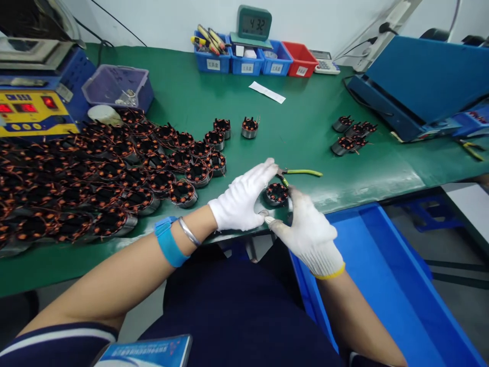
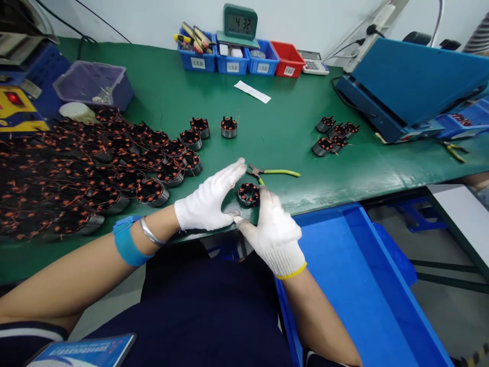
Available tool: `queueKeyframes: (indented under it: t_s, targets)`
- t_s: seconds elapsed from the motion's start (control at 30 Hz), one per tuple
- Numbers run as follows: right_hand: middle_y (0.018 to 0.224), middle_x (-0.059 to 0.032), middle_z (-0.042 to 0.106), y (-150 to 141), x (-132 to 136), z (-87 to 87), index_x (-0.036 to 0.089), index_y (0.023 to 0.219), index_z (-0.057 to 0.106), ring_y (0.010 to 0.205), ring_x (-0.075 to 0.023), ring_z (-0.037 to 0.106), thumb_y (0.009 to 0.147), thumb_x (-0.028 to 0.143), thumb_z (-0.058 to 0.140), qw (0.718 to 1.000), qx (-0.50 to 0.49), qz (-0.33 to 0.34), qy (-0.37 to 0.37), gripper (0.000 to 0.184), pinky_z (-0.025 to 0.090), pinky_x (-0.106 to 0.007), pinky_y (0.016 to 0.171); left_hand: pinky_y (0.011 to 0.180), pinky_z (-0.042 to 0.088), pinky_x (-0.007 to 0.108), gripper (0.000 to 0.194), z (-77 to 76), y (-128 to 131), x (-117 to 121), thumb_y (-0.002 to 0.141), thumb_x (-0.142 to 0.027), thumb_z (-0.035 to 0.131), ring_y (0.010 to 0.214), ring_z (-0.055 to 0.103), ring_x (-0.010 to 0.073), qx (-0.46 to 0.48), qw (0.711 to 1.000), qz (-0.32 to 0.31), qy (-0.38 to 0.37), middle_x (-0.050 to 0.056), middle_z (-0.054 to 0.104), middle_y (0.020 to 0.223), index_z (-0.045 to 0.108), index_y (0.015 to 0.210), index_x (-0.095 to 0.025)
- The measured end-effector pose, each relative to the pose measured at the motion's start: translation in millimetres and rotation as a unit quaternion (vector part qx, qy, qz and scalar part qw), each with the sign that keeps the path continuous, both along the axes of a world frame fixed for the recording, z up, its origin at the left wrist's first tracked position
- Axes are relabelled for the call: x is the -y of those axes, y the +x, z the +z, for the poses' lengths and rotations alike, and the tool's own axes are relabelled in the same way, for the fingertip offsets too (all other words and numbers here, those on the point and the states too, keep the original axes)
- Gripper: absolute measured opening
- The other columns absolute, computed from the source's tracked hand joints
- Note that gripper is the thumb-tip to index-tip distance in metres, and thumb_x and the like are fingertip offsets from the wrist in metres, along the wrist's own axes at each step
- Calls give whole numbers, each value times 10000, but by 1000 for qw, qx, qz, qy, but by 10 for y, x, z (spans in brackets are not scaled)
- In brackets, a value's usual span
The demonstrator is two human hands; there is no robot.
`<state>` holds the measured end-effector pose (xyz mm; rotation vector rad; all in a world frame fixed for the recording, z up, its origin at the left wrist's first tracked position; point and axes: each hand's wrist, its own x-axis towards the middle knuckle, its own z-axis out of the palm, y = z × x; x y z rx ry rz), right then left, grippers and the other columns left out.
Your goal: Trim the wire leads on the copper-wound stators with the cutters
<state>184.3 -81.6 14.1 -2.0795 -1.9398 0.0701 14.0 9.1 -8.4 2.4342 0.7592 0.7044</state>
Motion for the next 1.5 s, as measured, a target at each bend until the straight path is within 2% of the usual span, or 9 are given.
queueKeyframes:
  t_s: [0.13,0.3,0.43,0.6,0.77,0.97,1.1,1.37,1.5]
  targets:
    - [1032,-99,721,40,-63,-109,224,1350,545,808,-282,693,806,452,627,997,-77,-13,-19,596,552,-386,667,1029,475,416,666,29,-6,-23,800,-297,596,1204,599,265,-47,997,-5,-55,115,608,1330,412,1429,-177]
    - [1000,-47,755,83,-87,-17,255,1195,676,888,-253,707,826,362,616,979,-173,14,-104,389,558,-356,732,827,542,388,541,168,-94,50,733,-354,634,945,680,265,-93,993,40,-57,75,670,1092,597,1251,-201]
    - [947,-8,773,111,-70,41,280,1076,734,905,-249,723,853,346,585,970,-190,7,-150,276,548,-340,731,817,539,362,489,216,-120,72,685,-375,653,935,685,255,-87,992,61,-71,58,685,1068,625,1142,-205]
    - [948,-16,774,99,-59,-13,283,1062,740,901,-244,717,872,359,563,984,-132,42,-116,270,532,-314,684,765,548,365,427,222,-109,98,660,-417,690,862,688,248,-109,985,104,-88,55,695,977,611,1015,-195]
    - [954,-38,765,122,-60,-76,243,1035,730,892,-220,698,905,320,497,985,-117,104,-74,277,513,-294,731,987,500,388,474,183,-89,142,743,-400,685,1180,603,254,8,998,39,-54,124,597,1322,566,1144,-177]
    - [831,-9,734,193,-49,18,227,863,709,759,-180,676,878,310,509,967,-182,121,-129,216,459,-270,634,776,525,337,347,203,-23,161,770,-296,607,872,624,191,-53,996,9,-77,51,631,995,627,1104,-203]
    - [839,-11,730,200,-24,71,224,893,711,773,-180,668,861,294,515,964,-189,126,-135,211,452,-276,646,736,502,320,154,192,18,197,744,-273,568,853,582,189,-65,996,13,-65,46,583,926,633,865,-204]
    - [704,-1,685,365,5,256,210,892,707,662,-166,628,877,331,508,961,-190,76,-184,233,426,-271,584,750,486,320,109,15,50,250,763,-199,515,813,539,181,-1,1000,4,-13,56,594,879,593,838,-181]
    - [1010,-62,719,484,-103,346,179,1079,668,869,-196,657,896,369,520,959,-231,82,-144,303,488,-306,725,754,489,327,109,-33,45,233,765,-178,506,813,537,181,11,1000,-9,7,55,594,873,586,839,-183]
